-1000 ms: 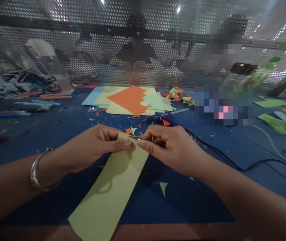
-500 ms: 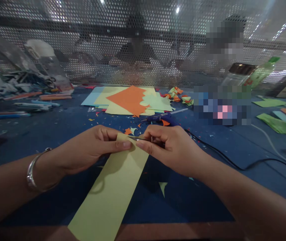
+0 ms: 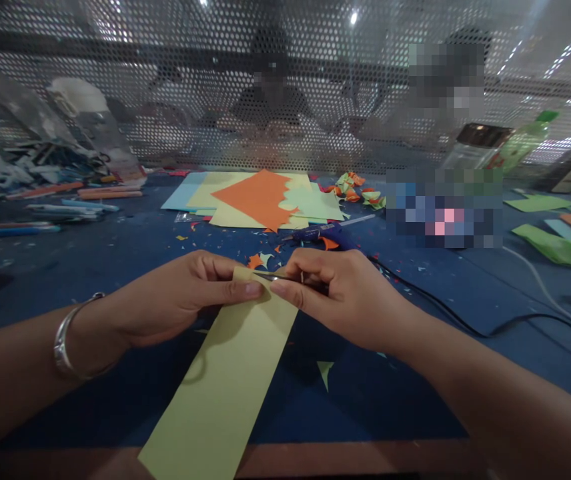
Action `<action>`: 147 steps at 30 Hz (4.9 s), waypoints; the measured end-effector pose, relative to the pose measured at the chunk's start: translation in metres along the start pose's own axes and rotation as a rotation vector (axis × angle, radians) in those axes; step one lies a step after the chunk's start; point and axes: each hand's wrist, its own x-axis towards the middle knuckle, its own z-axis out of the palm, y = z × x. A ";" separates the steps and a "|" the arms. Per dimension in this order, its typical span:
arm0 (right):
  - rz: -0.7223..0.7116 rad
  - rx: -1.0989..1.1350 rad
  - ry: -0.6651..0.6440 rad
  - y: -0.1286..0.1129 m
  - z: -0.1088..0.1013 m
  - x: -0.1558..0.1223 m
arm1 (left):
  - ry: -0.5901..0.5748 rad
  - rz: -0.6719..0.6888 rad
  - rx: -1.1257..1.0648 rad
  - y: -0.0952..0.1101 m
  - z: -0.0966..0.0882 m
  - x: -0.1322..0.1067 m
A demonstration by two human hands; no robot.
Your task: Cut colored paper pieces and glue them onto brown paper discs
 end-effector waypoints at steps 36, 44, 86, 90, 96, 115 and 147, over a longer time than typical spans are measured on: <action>-0.012 0.026 -0.010 0.000 0.000 -0.001 | -0.030 -0.043 -0.014 0.002 0.003 -0.001; -0.004 0.001 -0.003 -0.001 0.001 -0.001 | -0.018 -0.057 -0.023 0.003 0.004 -0.002; -0.002 0.014 -0.033 -0.003 0.003 0.000 | -0.069 -0.049 0.029 0.001 0.003 0.001; 0.004 -0.006 -0.033 -0.002 0.004 0.000 | -0.080 -0.049 0.049 0.001 0.001 0.001; 0.002 0.013 -0.045 -0.001 0.004 0.000 | -0.050 -0.048 0.117 0.001 0.001 0.001; -0.036 -0.069 -0.045 0.002 0.007 -0.002 | -0.063 0.066 0.278 0.000 0.001 0.001; 0.254 -0.496 0.028 0.023 -0.023 0.005 | 0.635 0.204 1.331 0.058 -0.100 -0.013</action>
